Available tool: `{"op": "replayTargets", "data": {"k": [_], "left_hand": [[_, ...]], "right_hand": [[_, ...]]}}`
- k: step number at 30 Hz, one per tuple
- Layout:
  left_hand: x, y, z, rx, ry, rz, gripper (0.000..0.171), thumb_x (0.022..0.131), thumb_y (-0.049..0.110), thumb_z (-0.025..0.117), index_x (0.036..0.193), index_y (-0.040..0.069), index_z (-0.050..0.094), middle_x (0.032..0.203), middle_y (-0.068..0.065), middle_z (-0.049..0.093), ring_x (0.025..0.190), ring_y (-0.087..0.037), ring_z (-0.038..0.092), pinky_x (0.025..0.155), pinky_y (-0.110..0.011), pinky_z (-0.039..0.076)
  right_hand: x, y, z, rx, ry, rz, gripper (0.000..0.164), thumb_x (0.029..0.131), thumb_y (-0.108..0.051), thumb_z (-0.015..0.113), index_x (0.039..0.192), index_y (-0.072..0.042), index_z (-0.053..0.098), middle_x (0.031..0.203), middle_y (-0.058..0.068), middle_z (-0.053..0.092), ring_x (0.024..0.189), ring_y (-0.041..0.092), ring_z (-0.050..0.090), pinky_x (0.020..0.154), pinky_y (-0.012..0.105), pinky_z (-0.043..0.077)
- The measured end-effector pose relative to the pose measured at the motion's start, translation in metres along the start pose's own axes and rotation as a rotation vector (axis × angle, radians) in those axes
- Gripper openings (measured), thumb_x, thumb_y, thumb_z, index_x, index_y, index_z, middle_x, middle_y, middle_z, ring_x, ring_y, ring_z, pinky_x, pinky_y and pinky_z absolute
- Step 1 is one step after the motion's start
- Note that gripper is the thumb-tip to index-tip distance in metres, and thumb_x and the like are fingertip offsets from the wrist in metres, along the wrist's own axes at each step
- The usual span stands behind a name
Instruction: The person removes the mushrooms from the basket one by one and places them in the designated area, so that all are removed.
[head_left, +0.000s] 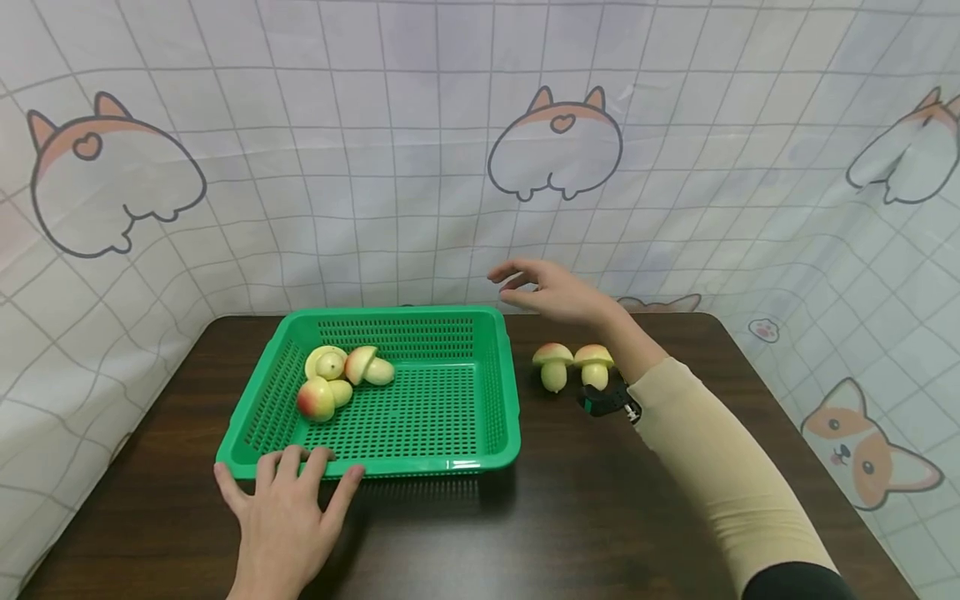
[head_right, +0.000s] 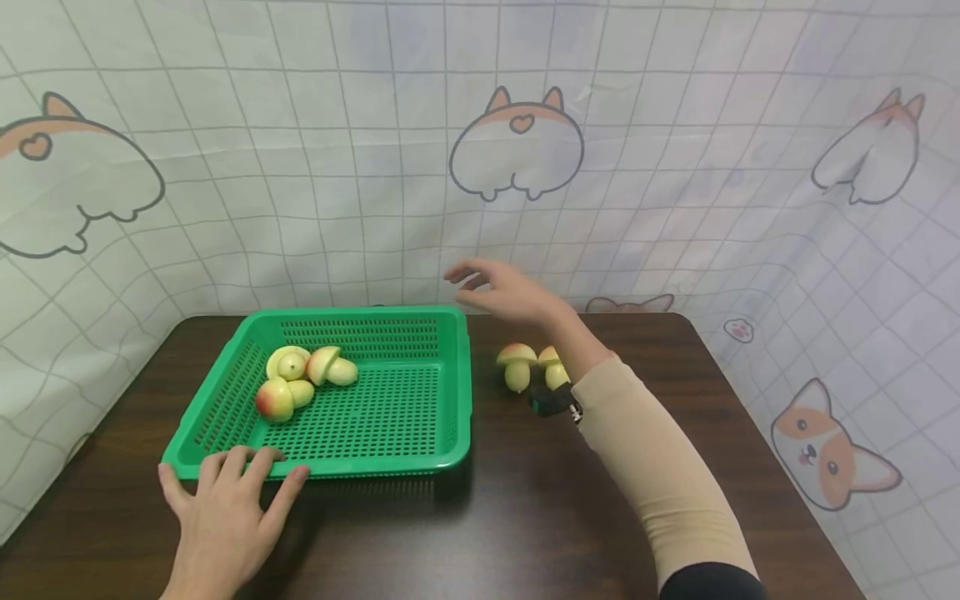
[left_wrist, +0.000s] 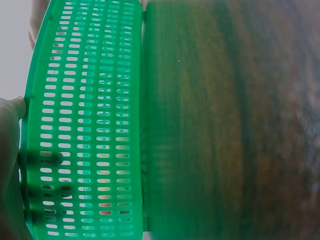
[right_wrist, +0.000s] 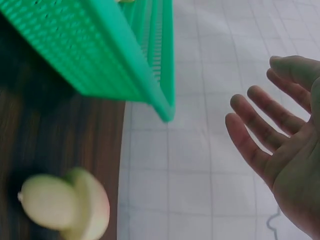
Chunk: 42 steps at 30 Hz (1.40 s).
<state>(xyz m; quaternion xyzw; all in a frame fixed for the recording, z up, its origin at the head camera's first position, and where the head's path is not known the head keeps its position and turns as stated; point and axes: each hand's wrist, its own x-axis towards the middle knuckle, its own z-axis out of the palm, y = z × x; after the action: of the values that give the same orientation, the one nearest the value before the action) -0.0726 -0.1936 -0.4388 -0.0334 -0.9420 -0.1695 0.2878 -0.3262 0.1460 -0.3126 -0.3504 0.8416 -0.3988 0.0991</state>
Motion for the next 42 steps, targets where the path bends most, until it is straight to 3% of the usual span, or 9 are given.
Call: {"op": "replayTargets", "data": {"k": [7,11,18,23,31,37,42], "left_hand": [[-0.002,-0.001,0.000,-0.008,0.004,-0.011,0.044,0.096,0.052,0.066,0.101,0.008,0.069,0.101,-0.019,0.063,0.107,-0.048,0.051,0.103,-0.085,-0.004],[-0.003,-0.001,0.000,-0.002,0.001,-0.014,0.045,0.097,0.053,0.065,0.102,0.008,0.069,0.102,-0.019,0.063,0.107,-0.048,0.051,0.102,-0.085,-0.003],[-0.002,-0.001,-0.001,-0.002,0.001,-0.010,0.046,0.097,0.052,0.065,0.102,0.007,0.069,0.102,-0.020,0.062,0.107,-0.048,0.050,0.102,-0.085,-0.004],[-0.001,-0.001,-0.001,-0.005,0.000,-0.008,0.045,0.097,0.052,0.065,0.102,0.007,0.069,0.101,-0.019,0.062,0.107,-0.048,0.050,0.102,-0.085,-0.004],[0.000,-0.001,0.000,-0.003,0.001,0.000,0.046,0.097,0.052,0.065,0.102,0.007,0.069,0.101,-0.019,0.062,0.107,-0.048,0.050,0.102,-0.085,-0.005],[0.000,0.000,0.001,-0.006,0.006,0.008,0.045,0.097,0.052,0.065,0.101,0.007,0.068,0.100,-0.018,0.061,0.106,-0.048,0.050,0.102,-0.085,-0.005],[-0.001,0.000,0.001,-0.001,-0.001,0.006,0.045,0.097,0.052,0.065,0.102,0.007,0.069,0.101,-0.018,0.062,0.107,-0.048,0.051,0.102,-0.085,-0.003]], "right_hand": [[0.026,-0.007,0.022,0.050,-0.035,-0.040,0.034,0.106,-0.021,0.059,0.140,-0.014,0.059,0.142,0.000,0.057,0.126,0.017,0.056,0.095,0.040,0.053],[0.039,-0.011,0.034,0.091,-0.063,-0.041,0.034,0.106,-0.020,0.059,0.140,-0.012,0.058,0.141,0.003,0.057,0.125,0.019,0.056,0.096,0.041,0.053],[0.059,-0.019,0.053,0.078,-0.101,-0.098,0.036,0.106,-0.018,0.059,0.140,-0.008,0.058,0.138,0.008,0.059,0.127,0.025,0.056,0.098,0.038,0.051],[0.071,-0.023,0.068,0.083,-0.151,-0.079,0.035,0.106,-0.018,0.059,0.140,-0.010,0.058,0.138,0.008,0.059,0.127,0.027,0.057,0.092,0.042,0.056],[0.086,-0.031,0.086,0.029,-0.191,-0.106,0.036,0.104,-0.019,0.060,0.139,-0.008,0.059,0.138,0.009,0.060,0.123,0.023,0.059,0.097,0.030,0.050],[0.097,-0.034,0.100,0.022,-0.239,-0.113,0.038,0.105,-0.018,0.058,0.141,-0.003,0.056,0.142,0.016,0.057,0.127,0.028,0.057,0.098,0.029,0.049],[0.103,-0.037,0.113,0.016,-0.261,-0.108,0.038,0.104,-0.015,0.060,0.140,-0.003,0.057,0.142,0.015,0.058,0.126,0.027,0.058,0.098,0.028,0.049]]}}
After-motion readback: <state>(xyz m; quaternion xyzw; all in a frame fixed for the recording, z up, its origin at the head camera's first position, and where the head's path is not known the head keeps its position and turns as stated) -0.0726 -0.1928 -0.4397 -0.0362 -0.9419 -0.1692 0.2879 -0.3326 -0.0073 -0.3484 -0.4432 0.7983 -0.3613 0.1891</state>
